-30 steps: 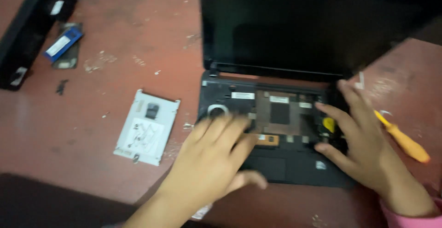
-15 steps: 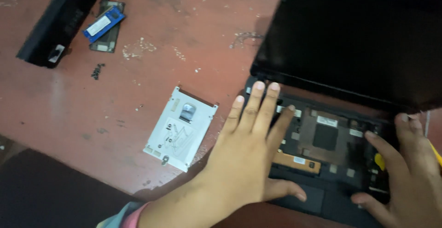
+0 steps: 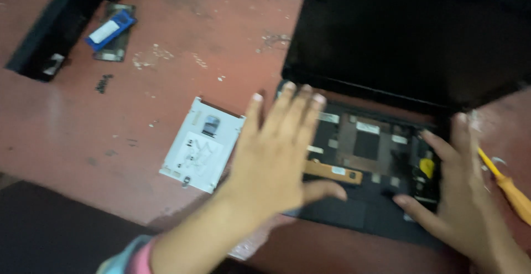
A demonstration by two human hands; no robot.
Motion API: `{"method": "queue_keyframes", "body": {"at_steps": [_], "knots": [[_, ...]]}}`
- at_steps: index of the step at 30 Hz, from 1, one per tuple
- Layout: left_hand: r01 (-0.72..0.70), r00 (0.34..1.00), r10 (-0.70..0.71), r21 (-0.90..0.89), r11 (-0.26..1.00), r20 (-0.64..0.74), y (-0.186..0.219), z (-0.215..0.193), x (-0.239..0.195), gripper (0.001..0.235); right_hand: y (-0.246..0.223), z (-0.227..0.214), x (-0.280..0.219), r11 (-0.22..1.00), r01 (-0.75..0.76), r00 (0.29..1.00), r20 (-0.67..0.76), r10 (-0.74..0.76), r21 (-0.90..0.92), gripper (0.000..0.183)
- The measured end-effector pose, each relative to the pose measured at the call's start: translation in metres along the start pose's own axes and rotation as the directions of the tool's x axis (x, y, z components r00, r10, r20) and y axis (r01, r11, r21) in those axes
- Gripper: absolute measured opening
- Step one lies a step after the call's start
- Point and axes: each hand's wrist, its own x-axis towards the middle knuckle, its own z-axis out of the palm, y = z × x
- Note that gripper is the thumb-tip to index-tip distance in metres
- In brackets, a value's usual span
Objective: Reassembling internal laptop components, including connecting a ribbon cable and using a screwdriver to secure parts.
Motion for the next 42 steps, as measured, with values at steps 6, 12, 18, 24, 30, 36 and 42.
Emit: {"method": "queue_keyframes", "body": {"at_steps": [6,12,18,24,30,36,42], "knots": [[-0.05,0.998,0.057,0.191,0.98,-0.033,-0.007,0.002,0.006,0.123,-0.001,-0.001,0.0,0.997,-0.074,0.996,0.044,0.074,0.008,0.098],[-0.04,0.993,-0.006,0.378,0.925,0.12,0.008,-0.002,0.023,0.148,-0.006,0.0,-0.003,0.962,0.101,0.994,-0.012,-0.107,-0.253,0.09],[-0.037,0.983,-0.013,0.269,0.963,0.183,0.023,0.012,0.026,0.151,-0.004,0.002,-0.007,0.989,0.058,0.998,-0.022,-0.061,-0.136,0.086],[0.153,0.98,-0.177,0.234,0.96,0.086,0.017,0.013,0.013,0.129,-0.004,0.001,-0.008,0.989,0.029,1.0,0.0,-0.03,-0.145,0.084],[0.096,0.992,-0.074,0.218,0.971,-0.105,-0.003,0.003,0.015,0.117,-0.004,0.001,-0.007,0.992,0.024,1.0,0.011,-0.023,-0.121,0.084],[-0.041,0.997,0.055,0.211,0.977,-0.061,-0.034,-0.003,0.034,0.104,-0.004,0.0,-0.006,0.993,-0.024,0.999,0.027,0.027,-0.117,0.09],[0.102,0.995,-0.092,-0.411,0.906,0.044,-0.068,0.002,0.056,0.023,0.028,-0.026,0.003,0.991,-0.121,0.984,-0.123,0.126,0.049,0.064]]}}
